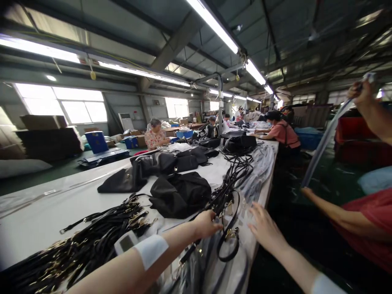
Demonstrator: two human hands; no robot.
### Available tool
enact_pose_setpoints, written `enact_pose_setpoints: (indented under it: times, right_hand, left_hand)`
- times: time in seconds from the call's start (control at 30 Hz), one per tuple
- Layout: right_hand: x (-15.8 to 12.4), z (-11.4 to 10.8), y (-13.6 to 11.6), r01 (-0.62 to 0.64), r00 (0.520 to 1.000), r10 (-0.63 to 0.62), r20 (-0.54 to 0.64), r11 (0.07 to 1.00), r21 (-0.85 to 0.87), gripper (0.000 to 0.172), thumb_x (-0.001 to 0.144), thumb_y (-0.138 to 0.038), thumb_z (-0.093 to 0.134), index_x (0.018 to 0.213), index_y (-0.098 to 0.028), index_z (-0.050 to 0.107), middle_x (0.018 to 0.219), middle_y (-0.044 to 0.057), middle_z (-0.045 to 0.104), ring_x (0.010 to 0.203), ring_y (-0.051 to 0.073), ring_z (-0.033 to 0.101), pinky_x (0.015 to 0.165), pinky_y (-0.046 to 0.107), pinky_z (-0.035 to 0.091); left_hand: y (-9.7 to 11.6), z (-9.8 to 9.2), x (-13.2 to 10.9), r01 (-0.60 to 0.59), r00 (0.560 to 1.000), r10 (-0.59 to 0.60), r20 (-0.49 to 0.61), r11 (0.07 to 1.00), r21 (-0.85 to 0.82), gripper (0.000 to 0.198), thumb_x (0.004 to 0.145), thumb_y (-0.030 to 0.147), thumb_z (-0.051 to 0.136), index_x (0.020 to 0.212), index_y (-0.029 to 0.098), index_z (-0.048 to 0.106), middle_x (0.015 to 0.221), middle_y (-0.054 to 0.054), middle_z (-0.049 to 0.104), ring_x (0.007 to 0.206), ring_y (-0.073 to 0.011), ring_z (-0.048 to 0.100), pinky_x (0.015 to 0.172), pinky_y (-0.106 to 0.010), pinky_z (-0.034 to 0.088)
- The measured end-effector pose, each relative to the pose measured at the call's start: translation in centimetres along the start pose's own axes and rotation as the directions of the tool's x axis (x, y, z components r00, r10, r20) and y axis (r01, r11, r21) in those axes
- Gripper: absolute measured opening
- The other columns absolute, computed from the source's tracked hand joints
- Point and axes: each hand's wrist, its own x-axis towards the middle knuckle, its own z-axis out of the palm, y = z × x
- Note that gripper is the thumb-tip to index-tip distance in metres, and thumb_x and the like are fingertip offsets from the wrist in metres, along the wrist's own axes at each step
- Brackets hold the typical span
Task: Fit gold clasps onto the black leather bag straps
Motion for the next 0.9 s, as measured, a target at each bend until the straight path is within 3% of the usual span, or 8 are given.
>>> enact_pose_setpoints:
  times: [0.13, 0.23, 0.4, 0.57, 0.67, 0.73, 0.83, 0.9]
  right_hand:
    - [-12.6, 1.4, 1.5, -0.094, 0.995, 0.091, 0.029, 0.983, 0.157, 0.021, 0.079, -0.040, 0.061, 0.097, -0.034, 0.067, 0.122, 0.009, 0.065, 0.103, 0.037, 0.069, 0.083, 0.054, 0.061]
    - [-16.0, 0.1, -0.9, -0.153, 0.988, 0.145, 0.050, 0.956, 0.250, 0.018, 0.082, -0.046, 0.059, 0.096, -0.037, 0.066, 0.117, 0.008, 0.067, 0.091, 0.035, 0.072, 0.070, 0.050, 0.064]
    - [-14.8, -2.8, -8.8, -0.029, 0.992, -0.015, 0.125, 0.938, 0.345, 0.021, 0.086, -0.044, 0.055, 0.098, -0.031, 0.065, 0.111, 0.009, 0.068, 0.089, 0.032, 0.070, 0.074, 0.047, 0.061]
    - [-13.0, -0.8, -17.6, 0.154, 0.958, -0.238, 0.161, 0.898, 0.412, 0.027, 0.086, -0.045, 0.054, 0.101, -0.024, 0.064, 0.106, 0.012, 0.069, 0.085, 0.030, 0.068, 0.079, 0.045, 0.056]
    - [-13.1, 1.6, -24.5, 0.242, 0.884, -0.407, 0.231, 0.820, 0.519, 0.026, 0.087, -0.043, 0.054, 0.099, -0.023, 0.066, 0.101, 0.010, 0.070, 0.085, 0.027, 0.068, 0.083, 0.042, 0.054]
    - [-13.6, 3.1, -29.6, 0.266, 0.786, -0.524, 0.329, 0.766, 0.585, 0.025, 0.090, -0.041, 0.051, 0.097, -0.022, 0.066, 0.101, 0.010, 0.071, 0.089, 0.026, 0.068, 0.084, 0.039, 0.053]
    - [-14.8, 6.1, -36.8, 0.287, 0.618, -0.633, 0.466, 0.733, 0.617, 0.026, 0.092, -0.038, 0.049, 0.097, -0.022, 0.068, 0.101, 0.008, 0.072, 0.094, 0.024, 0.068, 0.083, 0.036, 0.054]
    - [-15.7, 8.6, -40.9, 0.307, 0.553, -0.653, 0.517, 0.737, 0.602, 0.023, 0.092, -0.034, 0.051, 0.098, -0.022, 0.069, 0.101, 0.007, 0.073, 0.093, 0.023, 0.068, 0.082, 0.033, 0.054]
  left_hand:
    - [-3.8, 2.2, -9.1, -0.286, 0.958, 0.280, 0.065, 0.953, 0.105, 0.063, 0.072, 0.037, 0.071, 0.131, 0.019, 0.058, 0.136, -0.014, 0.058, 0.128, -0.0326, 0.052, 0.112, -0.041, 0.039]
    - [-8.0, 1.5, -16.9, -0.379, 0.922, 0.388, -0.002, 0.903, 0.200, 0.054, 0.079, 0.032, 0.064, 0.131, 0.026, 0.055, 0.135, -0.009, 0.059, 0.124, -0.0281, 0.055, 0.110, -0.040, 0.042]
    - [-15.2, 1.6, -29.4, -0.076, 0.946, 0.146, -0.290, 0.968, 0.239, 0.036, 0.088, 0.028, 0.054, 0.124, 0.024, 0.057, 0.127, -0.009, 0.063, 0.118, -0.0240, 0.059, 0.105, -0.038, 0.047]
    - [-20.6, 4.8, -41.3, 0.206, 0.887, -0.096, -0.451, 0.957, 0.202, 0.035, 0.090, 0.028, 0.054, 0.124, 0.021, 0.059, 0.128, -0.010, 0.063, 0.121, -0.0242, 0.057, 0.107, -0.040, 0.046]
    - [-22.8, 7.2, -47.2, 0.422, 0.815, -0.292, -0.501, 0.891, 0.167, 0.047, 0.086, 0.031, 0.061, 0.131, 0.019, 0.055, 0.138, -0.012, 0.058, 0.130, -0.0279, 0.051, 0.114, -0.045, 0.038]
    - [-23.9, 9.1, -50.2, 0.529, 0.760, -0.397, -0.514, 0.837, 0.137, 0.058, 0.084, 0.035, 0.064, 0.137, 0.016, 0.051, 0.146, -0.015, 0.051, 0.137, -0.0309, 0.044, 0.118, -0.050, 0.033]
    - [-25.2, 11.9, -53.1, 0.563, 0.730, -0.432, -0.530, 0.820, 0.107, 0.062, 0.087, 0.037, 0.059, 0.144, 0.016, 0.044, 0.153, -0.015, 0.042, 0.142, -0.0297, 0.038, 0.119, -0.050, 0.030]
    - [-25.8, 13.2, -54.0, 0.546, 0.723, -0.405, -0.559, 0.832, 0.104, 0.059, 0.090, 0.036, 0.055, 0.146, 0.019, 0.042, 0.154, -0.012, 0.041, 0.143, -0.0278, 0.037, 0.119, -0.050, 0.030]
